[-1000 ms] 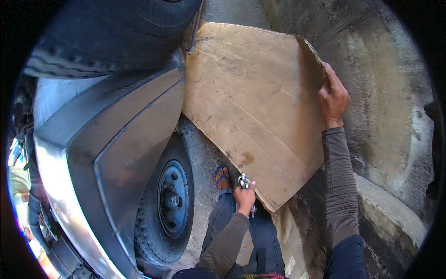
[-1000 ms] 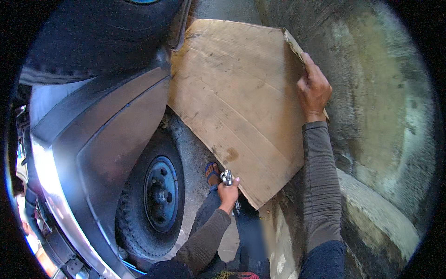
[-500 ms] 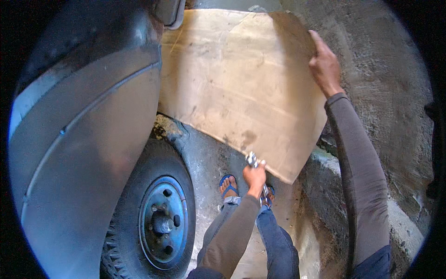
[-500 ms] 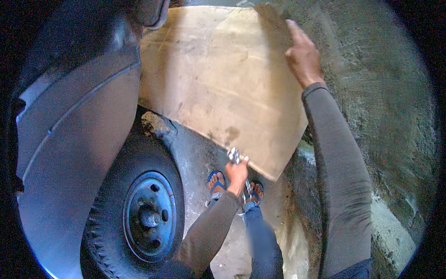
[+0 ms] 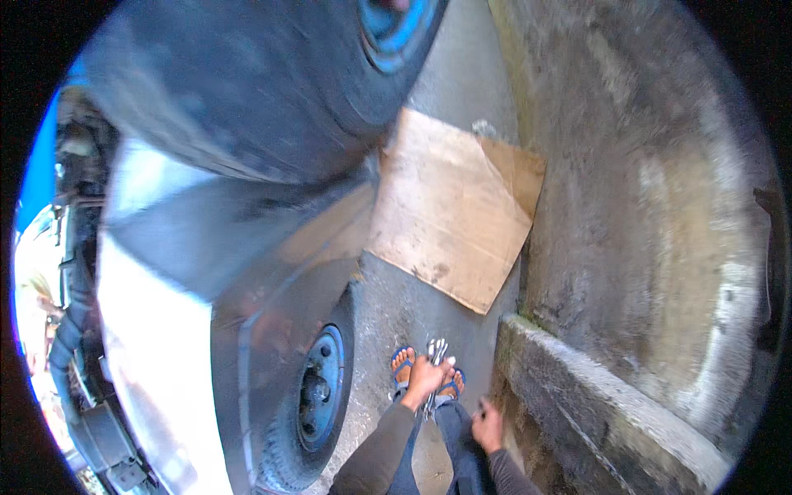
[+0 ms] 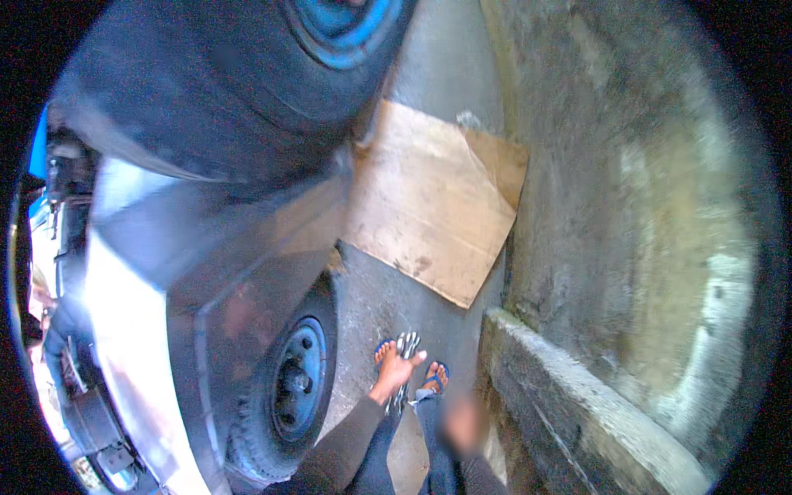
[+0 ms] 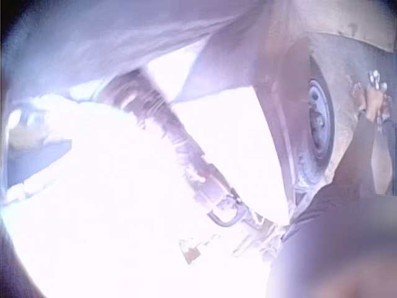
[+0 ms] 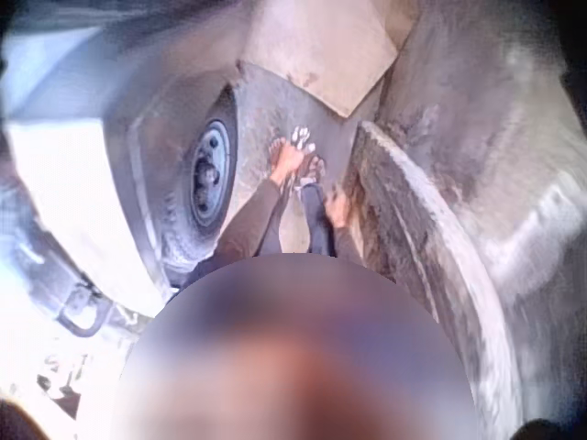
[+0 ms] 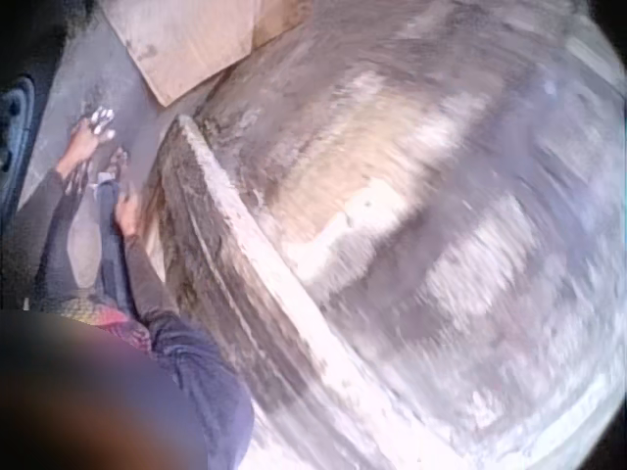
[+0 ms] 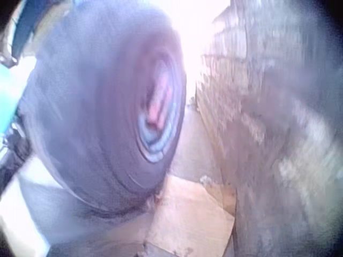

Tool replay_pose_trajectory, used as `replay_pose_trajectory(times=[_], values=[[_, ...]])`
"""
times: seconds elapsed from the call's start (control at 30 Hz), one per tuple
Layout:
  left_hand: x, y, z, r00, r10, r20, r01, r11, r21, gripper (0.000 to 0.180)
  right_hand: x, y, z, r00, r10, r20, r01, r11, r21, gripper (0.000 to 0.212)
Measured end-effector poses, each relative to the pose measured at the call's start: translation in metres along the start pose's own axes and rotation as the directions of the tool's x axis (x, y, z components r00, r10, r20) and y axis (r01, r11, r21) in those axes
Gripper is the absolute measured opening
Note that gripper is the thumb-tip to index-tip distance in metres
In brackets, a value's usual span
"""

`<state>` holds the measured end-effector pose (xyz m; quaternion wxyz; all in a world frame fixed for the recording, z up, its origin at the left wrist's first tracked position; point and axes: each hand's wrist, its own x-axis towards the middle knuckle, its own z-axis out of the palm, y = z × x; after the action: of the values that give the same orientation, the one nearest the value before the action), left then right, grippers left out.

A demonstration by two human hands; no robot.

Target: The person gathers wrenches and a cardboard sheet, then moves to a blue jeepney. They place the cardboard on the floor and use a wrench to tighten bolts under the driver's seat area.

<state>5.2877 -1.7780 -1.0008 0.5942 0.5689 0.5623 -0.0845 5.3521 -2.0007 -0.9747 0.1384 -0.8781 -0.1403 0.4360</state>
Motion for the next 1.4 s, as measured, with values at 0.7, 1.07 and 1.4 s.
replay_pose_trajectory(times=[0.7, 1.07, 1.4], values=[[-0.499, 0.002, -0.125, 0.923, -0.035, -0.384, -0.375, 0.158, -0.914, 0.015, -0.216, -0.169, -0.110, 0.599, -0.588, 0.543, 0.484, 0.807, 0.340, 0.023], [-0.619, -0.140, -0.174, 0.733, -0.013, -0.680, -0.647, -0.324, -0.690, 0.026, -0.539, -0.236, -0.022, 0.053, -0.697, 0.715, 0.891, 0.356, 0.281, 0.041], [-0.653, -0.192, -0.254, 0.716, 0.131, -0.686, -0.572, -0.454, -0.684, 0.051, -0.620, -0.270, 0.051, 0.218, -0.785, 0.580, 0.953, 0.299, 0.047, 0.030]])
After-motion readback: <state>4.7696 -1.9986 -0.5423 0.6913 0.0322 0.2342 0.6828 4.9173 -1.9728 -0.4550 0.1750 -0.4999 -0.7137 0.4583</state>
